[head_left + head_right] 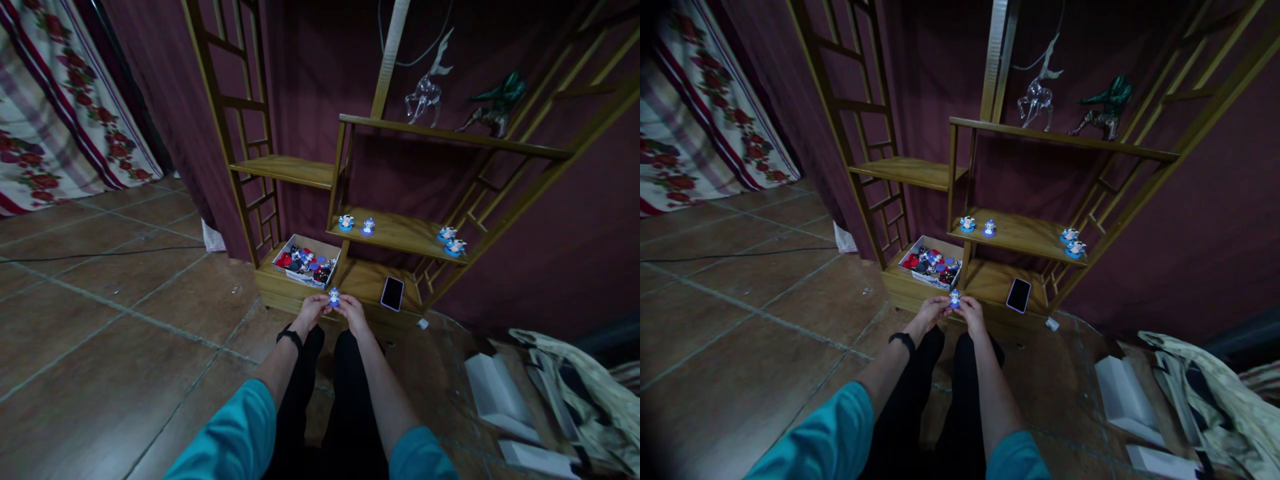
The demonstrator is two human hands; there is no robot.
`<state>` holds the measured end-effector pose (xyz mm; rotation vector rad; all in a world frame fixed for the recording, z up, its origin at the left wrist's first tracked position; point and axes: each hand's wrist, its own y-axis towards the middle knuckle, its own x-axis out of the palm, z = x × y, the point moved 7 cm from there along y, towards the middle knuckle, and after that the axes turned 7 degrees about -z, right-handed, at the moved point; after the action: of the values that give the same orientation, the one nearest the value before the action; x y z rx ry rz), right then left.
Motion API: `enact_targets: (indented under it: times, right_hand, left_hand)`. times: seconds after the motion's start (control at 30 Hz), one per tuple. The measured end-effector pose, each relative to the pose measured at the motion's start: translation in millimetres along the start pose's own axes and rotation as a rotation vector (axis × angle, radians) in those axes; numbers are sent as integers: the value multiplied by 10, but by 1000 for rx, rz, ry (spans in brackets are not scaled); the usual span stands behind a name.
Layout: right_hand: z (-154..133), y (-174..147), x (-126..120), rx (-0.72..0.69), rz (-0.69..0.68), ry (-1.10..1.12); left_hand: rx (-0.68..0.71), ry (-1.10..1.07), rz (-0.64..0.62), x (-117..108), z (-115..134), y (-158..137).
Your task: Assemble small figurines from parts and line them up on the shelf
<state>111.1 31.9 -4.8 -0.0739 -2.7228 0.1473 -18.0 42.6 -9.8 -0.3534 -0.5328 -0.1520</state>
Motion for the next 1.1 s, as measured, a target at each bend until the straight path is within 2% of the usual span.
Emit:
enact_targets:
  times: [0.5, 0.73, 0.87, 1.1]
  right_hand:
    - [0, -6, 15, 11, -2, -10]
    - [-14, -31, 63, -4, -57, 14]
    - [-11, -32, 55, -18, -38, 30]
    - [26, -26, 45, 23, -42, -1]
  left_hand:
    - [66, 36, 9, -68, -20, 56]
    - [76, 15, -28, -46, -22, 56]
    - [102, -12, -46, -41, -20, 51]
    - [109, -67, 2, -83, -33, 62]
